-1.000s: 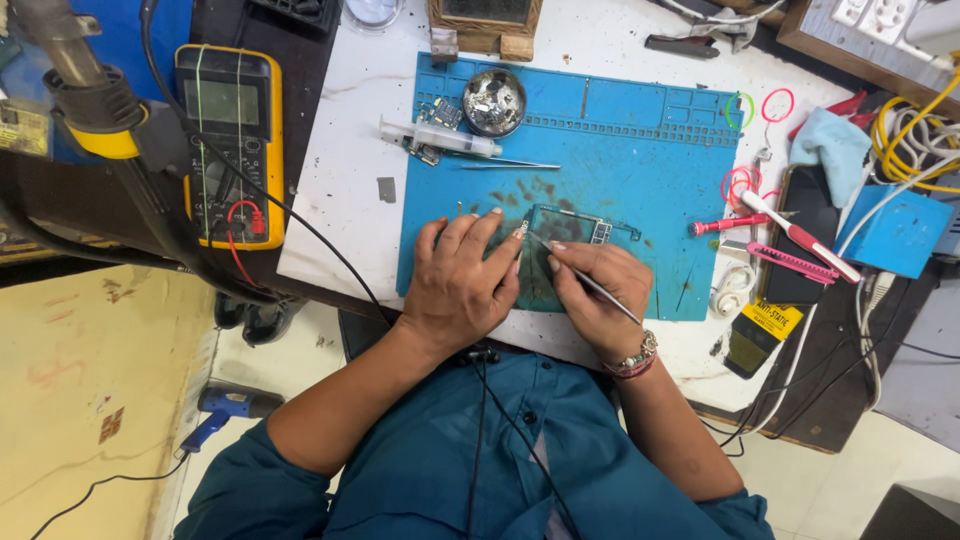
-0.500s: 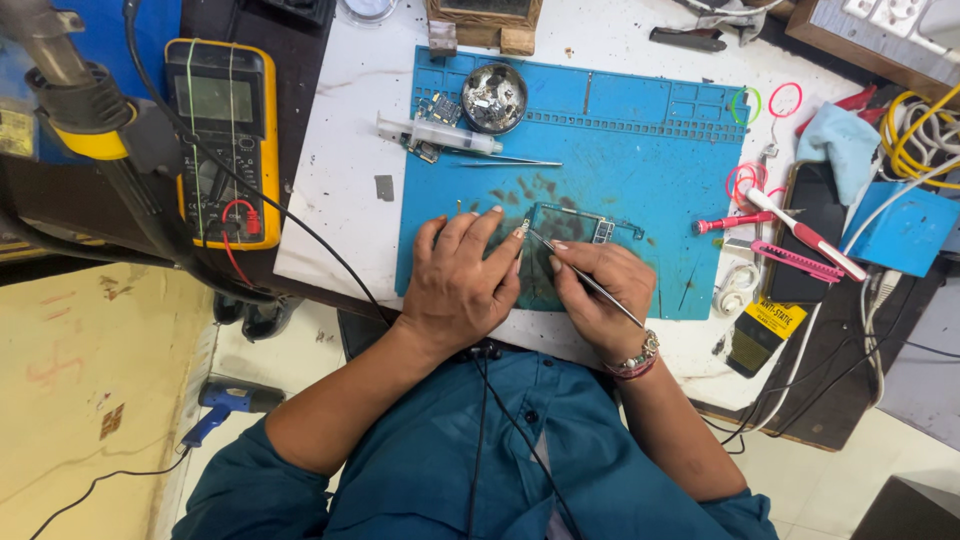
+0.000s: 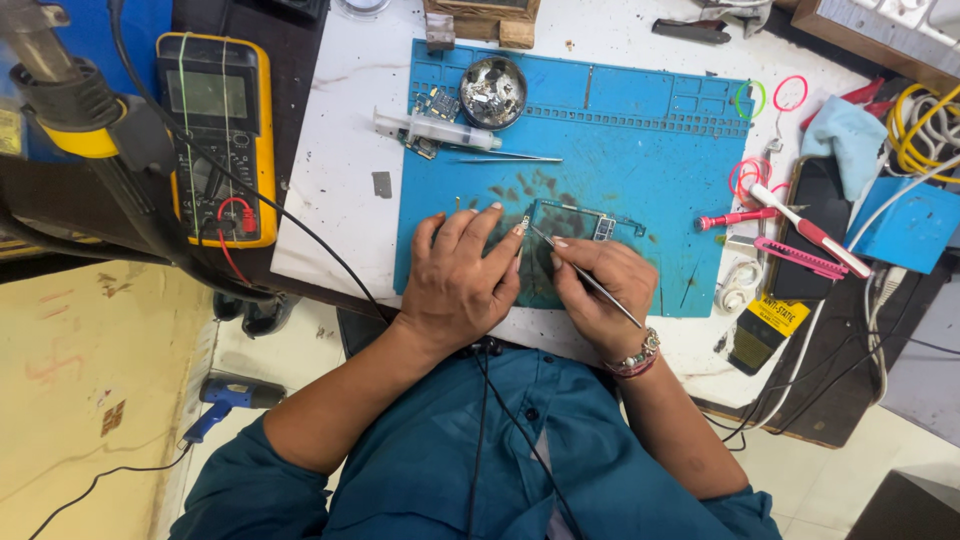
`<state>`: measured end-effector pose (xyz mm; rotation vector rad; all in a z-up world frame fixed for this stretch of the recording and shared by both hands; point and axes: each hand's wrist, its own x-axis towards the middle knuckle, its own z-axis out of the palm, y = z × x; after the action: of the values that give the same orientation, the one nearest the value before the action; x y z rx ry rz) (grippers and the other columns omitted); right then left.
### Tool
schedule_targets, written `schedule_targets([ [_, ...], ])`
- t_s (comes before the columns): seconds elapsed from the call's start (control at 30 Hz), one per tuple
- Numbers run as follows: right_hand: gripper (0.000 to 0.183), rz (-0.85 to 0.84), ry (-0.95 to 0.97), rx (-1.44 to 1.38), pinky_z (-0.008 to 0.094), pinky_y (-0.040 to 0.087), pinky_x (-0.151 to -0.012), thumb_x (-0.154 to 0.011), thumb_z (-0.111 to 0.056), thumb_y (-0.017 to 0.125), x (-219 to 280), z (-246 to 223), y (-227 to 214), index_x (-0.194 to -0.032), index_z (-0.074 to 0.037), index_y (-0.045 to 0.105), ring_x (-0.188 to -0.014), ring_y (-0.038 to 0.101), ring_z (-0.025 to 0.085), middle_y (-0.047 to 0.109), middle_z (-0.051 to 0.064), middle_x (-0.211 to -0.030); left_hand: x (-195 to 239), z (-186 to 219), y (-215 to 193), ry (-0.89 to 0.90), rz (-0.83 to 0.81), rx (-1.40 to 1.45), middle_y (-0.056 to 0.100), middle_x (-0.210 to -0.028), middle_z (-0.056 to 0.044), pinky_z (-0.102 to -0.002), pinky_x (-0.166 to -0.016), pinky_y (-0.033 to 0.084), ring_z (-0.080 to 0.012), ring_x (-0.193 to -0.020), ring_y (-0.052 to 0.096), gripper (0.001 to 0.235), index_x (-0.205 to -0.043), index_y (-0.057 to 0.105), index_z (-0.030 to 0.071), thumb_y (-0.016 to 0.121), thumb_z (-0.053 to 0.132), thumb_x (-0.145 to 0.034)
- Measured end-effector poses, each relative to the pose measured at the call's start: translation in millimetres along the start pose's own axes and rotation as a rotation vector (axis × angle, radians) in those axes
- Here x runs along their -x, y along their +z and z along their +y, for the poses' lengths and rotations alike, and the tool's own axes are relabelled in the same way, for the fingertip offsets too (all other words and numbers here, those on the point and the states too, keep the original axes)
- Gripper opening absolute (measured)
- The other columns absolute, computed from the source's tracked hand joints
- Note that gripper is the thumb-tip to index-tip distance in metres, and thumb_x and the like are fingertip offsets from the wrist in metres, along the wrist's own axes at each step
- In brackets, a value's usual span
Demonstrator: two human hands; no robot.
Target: The person cleans a small circuit board with a toothbrush, then uses a soldering iron and tweezers to solder components onto the board. The person also uses a syringe to apply a liquid substance to the board.
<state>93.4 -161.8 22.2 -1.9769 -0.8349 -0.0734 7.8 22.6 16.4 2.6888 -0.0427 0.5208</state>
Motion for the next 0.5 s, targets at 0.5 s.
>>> schedule_targets([
  [0.5,0.018,0.012,-0.022,0.005,0.030,0.055,-0.074,-0.085,0.005,0.077,-1.1,-0.8,2.3,-0.102,-0.003,0.075,-0.080,0.074,0.020,0.078,0.010,-0.098,-0.1,1.7,-0.6,0.000,-0.001,-0.026,0.064,-0.132,-0.013,-0.048,-0.108,0.038,-0.0283,-0.121,0.056,0.033,-0.121,0.075,0.011,0.067,0.027,-0.094],
])
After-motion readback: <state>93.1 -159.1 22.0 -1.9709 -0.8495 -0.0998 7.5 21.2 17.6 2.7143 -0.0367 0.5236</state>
